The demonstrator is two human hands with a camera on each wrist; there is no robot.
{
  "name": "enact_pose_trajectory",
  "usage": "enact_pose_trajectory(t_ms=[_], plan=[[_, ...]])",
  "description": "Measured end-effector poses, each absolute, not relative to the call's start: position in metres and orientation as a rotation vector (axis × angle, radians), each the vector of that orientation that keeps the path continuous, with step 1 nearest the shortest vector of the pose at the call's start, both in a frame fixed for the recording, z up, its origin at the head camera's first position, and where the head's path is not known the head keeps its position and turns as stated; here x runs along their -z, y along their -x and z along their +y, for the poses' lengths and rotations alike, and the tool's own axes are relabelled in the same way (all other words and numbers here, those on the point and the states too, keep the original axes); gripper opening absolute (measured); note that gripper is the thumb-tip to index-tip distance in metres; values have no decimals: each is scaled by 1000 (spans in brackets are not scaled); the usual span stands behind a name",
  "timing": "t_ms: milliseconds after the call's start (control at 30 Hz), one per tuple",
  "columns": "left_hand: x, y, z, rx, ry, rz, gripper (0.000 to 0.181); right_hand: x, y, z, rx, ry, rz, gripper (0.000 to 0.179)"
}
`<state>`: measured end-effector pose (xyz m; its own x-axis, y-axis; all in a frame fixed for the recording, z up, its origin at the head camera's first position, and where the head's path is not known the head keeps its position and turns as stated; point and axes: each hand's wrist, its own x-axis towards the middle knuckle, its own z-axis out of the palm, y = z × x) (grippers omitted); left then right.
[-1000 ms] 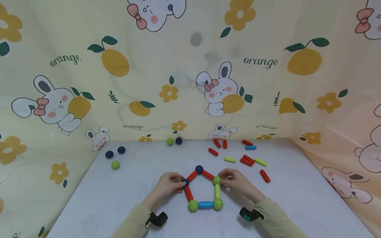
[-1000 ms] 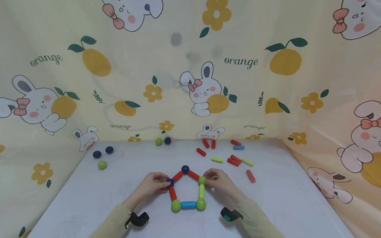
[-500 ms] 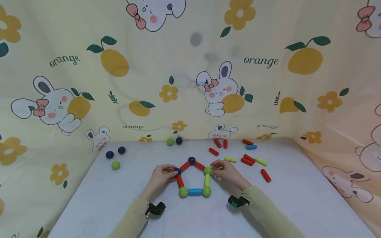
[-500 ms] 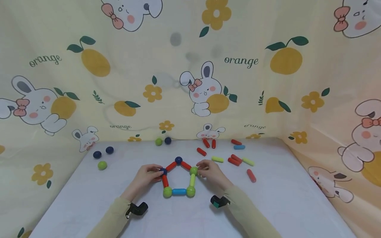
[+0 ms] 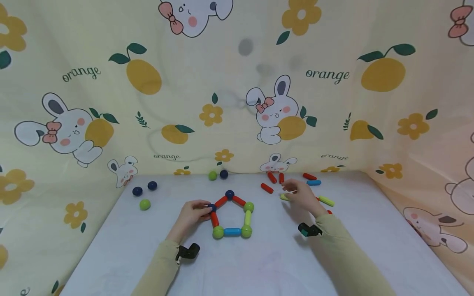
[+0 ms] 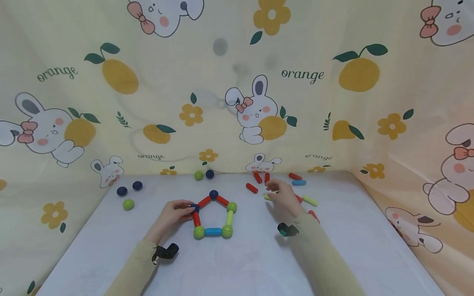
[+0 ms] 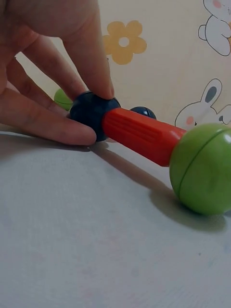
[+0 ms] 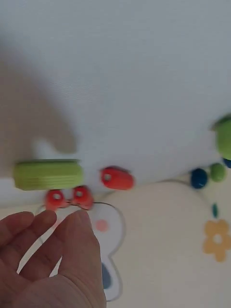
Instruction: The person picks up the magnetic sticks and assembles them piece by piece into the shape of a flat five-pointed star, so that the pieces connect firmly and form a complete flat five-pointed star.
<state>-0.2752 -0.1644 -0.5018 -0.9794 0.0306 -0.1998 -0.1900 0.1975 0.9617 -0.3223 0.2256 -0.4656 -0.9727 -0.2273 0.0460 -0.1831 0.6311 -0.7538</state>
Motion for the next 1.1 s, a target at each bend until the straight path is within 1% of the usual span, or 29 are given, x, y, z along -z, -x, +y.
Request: enact_pose_trajectory(t_ms=[267,600,867,1100], plan=[[504,277,-165,-1868,184,2278,31,474,329,238,1116,283,2761,36],[501,277,-164,-1875,200,2268,31,488,333,244,1054,322,2783,35],[500,274,-163,-1863,218,2282,30,490,325,233,1021,414,2795,32],[498,272,-162,-1868,230,2286,31,485,314,206,1092,482,2739,36]])
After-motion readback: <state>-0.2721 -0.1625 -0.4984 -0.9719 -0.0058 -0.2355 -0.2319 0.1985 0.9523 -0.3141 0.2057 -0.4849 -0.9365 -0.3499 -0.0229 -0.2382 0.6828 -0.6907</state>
